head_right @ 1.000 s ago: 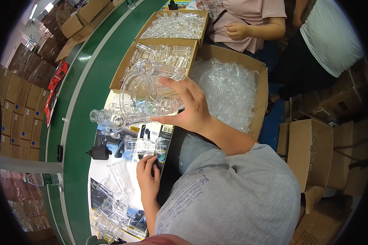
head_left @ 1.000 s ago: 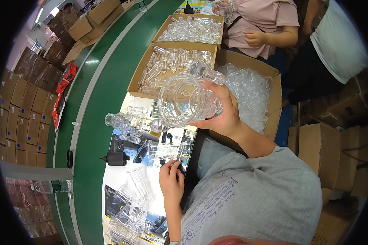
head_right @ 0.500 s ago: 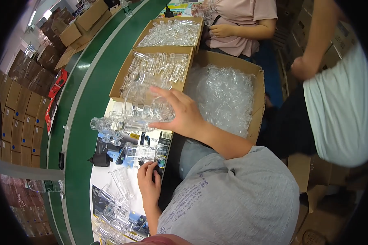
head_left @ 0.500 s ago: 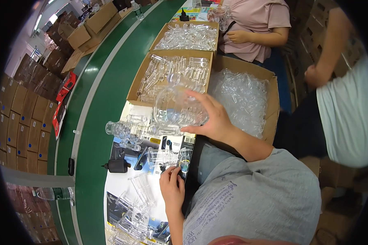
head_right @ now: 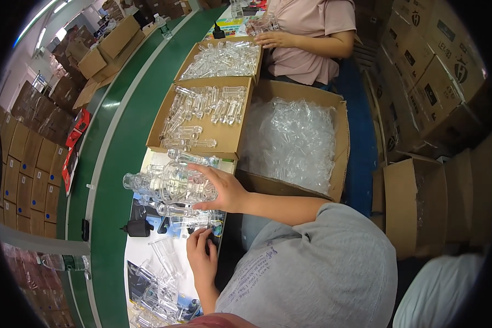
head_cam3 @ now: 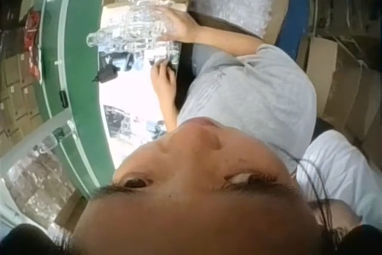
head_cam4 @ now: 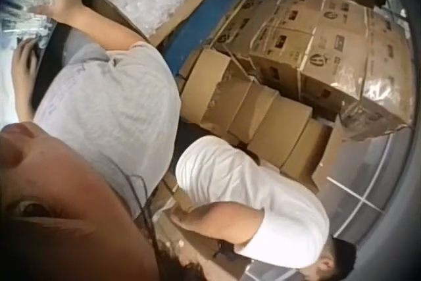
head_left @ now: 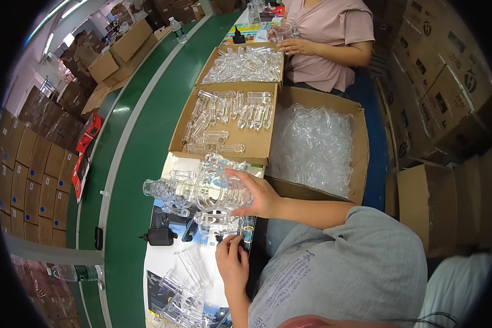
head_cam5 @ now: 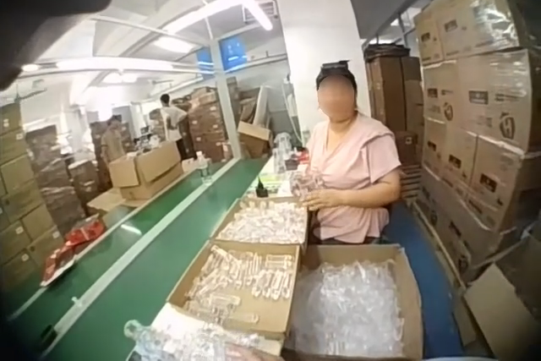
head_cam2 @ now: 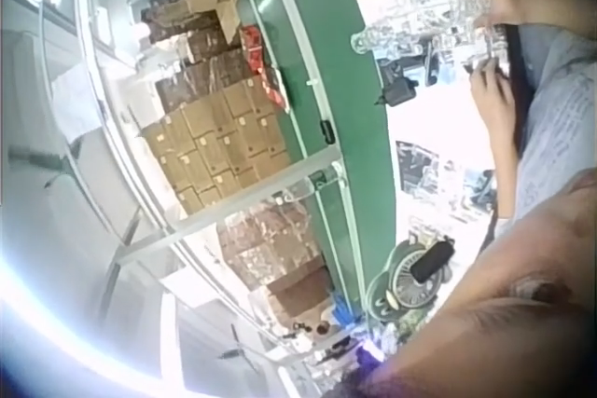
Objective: Picking up clear plastic components from a bin and placing them into containers on a production line.
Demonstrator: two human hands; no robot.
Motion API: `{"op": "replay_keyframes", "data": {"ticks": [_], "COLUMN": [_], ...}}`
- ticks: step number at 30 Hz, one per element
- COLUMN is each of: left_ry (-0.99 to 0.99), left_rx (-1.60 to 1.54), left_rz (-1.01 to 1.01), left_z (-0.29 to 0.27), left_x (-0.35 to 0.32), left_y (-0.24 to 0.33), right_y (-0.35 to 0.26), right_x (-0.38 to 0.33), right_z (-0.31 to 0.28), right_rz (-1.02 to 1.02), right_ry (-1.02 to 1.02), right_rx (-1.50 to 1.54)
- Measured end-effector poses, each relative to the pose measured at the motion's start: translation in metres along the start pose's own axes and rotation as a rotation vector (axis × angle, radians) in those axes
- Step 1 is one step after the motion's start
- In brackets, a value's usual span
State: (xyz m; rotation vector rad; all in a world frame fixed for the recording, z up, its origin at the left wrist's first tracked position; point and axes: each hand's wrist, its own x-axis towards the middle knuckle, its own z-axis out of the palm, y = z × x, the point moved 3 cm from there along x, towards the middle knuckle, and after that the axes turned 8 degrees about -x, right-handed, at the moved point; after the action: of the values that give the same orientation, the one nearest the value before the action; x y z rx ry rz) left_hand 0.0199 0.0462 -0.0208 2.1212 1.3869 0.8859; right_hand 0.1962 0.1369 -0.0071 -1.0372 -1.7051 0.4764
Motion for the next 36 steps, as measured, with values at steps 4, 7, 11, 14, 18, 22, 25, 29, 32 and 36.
{"op": "replay_keyframes", "data": {"ticks": [4, 7, 11, 14, 18, 22, 25, 29, 32, 36], "left_ry": [0.013, 0.022, 0.07, 0.01, 0.017, 0.017, 0.021, 0.019, 0.024, 0.029], "left_rx": [0.011, 0.022, 0.019, -0.028, -0.021, -0.017, -0.017, -0.014, -0.015, -0.022], "left_rz": [0.011, 0.017, 0.009, -0.022, -0.029, -0.021, -0.015, -0.005, -0.014, -0.018], "left_z": [0.0, -0.002, -0.005, -0.006, -0.006, -0.006, -0.007, -0.004, -0.006, -0.005], "left_x": [-0.004, -0.002, 0.0, 0.002, 0.0, -0.001, -0.002, 0.0, -0.001, -0.001], "left_y": [-0.004, -0.002, -0.003, -0.001, -0.004, -0.005, -0.005, -0.005, -0.004, -0.005], "right_y": [-0.003, -0.008, -0.01, -0.009, -0.008, -0.008, -0.004, -0.013, -0.023, -0.028], "right_x": [0.0, 0.002, -0.001, -0.006, -0.009, -0.009, -0.013, -0.006, 0.001, 0.011], "right_z": [0.002, 0.002, 0.002, 0.007, 0.011, 0.013, 0.014, 0.014, 0.018, 0.028], "right_rz": [-0.031, -0.037, -0.081, -0.16, -0.259, -0.263, -0.216, -0.254, -0.164, -0.048], "right_ry": [-0.001, 0.004, 0.046, 0.074, 0.087, 0.083, -0.006, 0.063, -0.097, -0.172], "right_rx": [-0.03, -0.041, -0.132, -0.155, -0.219, -0.219, -0.279, -0.248, -0.291, -0.354]}}
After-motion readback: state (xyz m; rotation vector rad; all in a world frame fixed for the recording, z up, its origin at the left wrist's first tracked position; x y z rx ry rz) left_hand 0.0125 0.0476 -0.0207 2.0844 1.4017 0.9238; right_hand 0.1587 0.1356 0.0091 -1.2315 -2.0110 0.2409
